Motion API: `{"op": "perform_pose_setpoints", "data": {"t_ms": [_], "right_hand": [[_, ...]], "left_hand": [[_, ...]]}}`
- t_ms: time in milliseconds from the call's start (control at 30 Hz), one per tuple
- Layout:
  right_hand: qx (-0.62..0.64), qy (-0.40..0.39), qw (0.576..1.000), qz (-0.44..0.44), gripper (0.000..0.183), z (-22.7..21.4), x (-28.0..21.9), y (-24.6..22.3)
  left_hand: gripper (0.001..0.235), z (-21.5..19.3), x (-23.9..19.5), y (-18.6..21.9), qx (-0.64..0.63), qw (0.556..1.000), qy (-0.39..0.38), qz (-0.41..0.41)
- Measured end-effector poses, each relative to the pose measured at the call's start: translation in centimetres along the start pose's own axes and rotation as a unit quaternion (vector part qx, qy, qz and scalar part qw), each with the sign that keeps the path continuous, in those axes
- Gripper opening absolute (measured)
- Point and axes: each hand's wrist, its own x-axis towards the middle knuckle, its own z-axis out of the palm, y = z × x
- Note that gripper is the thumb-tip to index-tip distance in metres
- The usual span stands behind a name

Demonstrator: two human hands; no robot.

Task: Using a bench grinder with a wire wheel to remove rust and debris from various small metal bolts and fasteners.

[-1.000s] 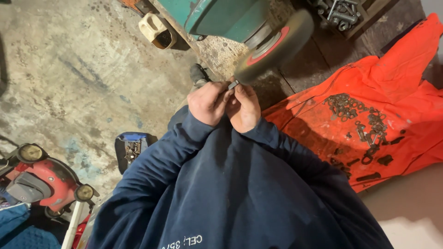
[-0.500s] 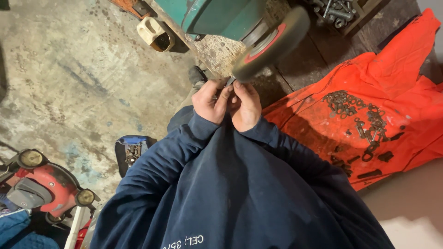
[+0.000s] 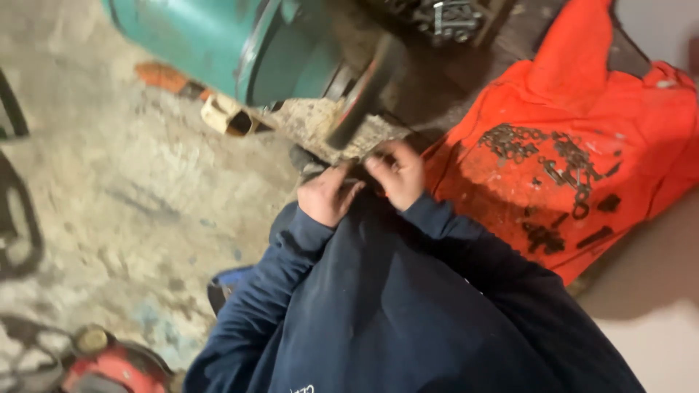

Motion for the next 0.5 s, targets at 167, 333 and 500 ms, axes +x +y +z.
{"op": "perform_pose_setpoints", "data": {"t_ms": [167, 333, 500], "right_hand": [[-0.184, 0.119, 0.955, -0.2, 0.017, -7.0, 9.2, -7.7], [-0.498, 0.11, 0.79, -0.34, 0.022, -9.9, 16.4, -14.0], [-0.568, 0.1, 0.748, -0.329, 0.013, -10.6, 16.3, -13.2]], "left_hand": [[0.016, -0.3, -1.5, -0.8, -0.064, 0.994, -0.084, 0.003], [0.036, 0.0, -5.0, -3.3, 0.037, 0.972, -0.2, -0.117], [0.018, -1.4, -5.1, -3.1, -0.059, 0.991, -0.114, -0.047]]}}
